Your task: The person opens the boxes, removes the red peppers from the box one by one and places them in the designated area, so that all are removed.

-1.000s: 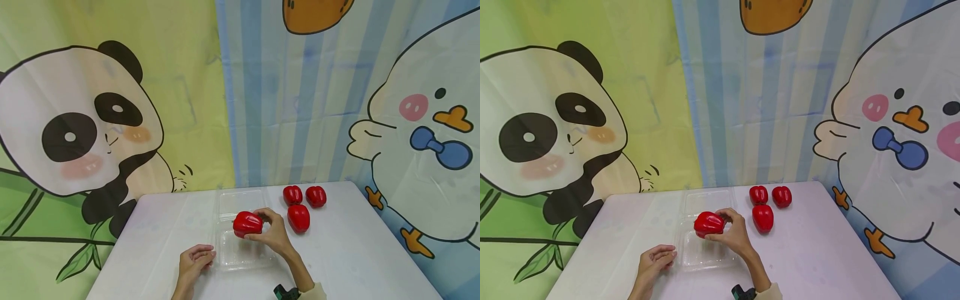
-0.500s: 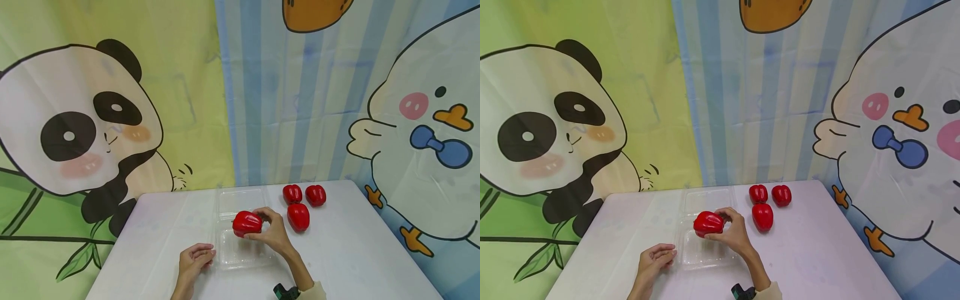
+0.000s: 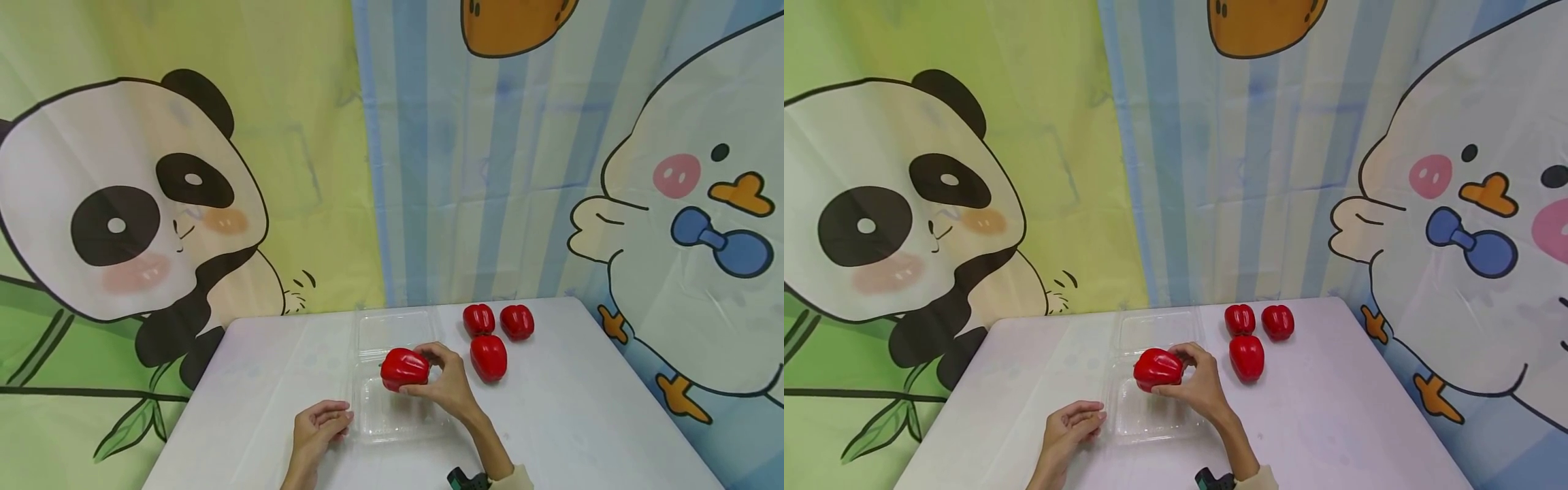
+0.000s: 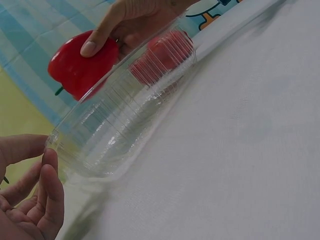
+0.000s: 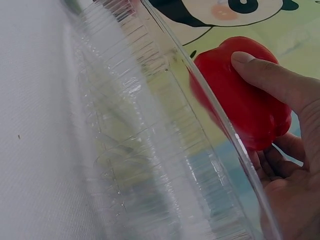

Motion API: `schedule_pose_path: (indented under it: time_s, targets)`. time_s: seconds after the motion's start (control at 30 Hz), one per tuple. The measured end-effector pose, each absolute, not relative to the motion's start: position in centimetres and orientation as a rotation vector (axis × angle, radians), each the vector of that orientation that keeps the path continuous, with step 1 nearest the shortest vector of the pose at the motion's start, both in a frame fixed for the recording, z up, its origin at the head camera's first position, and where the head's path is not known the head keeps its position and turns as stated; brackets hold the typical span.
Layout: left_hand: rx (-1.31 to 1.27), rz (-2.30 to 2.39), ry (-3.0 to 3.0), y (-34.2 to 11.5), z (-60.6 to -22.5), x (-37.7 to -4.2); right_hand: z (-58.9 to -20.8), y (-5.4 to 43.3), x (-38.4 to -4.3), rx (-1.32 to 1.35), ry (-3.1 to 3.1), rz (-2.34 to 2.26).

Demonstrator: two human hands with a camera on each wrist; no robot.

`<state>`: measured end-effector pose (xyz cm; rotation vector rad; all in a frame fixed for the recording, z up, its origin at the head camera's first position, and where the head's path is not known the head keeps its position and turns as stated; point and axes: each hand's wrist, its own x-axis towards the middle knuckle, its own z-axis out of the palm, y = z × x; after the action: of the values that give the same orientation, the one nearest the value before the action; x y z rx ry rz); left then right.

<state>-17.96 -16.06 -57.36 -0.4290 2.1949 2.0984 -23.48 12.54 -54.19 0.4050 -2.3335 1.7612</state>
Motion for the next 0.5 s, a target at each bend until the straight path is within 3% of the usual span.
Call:
schedule_pose_path:
  time_s: [0.5]
  targets:
    - [-0.416,2.132,2.185,-15.87,-57.17,-17.79,-53.95,12.95,-23.52,0.417,-2.321,1.729]
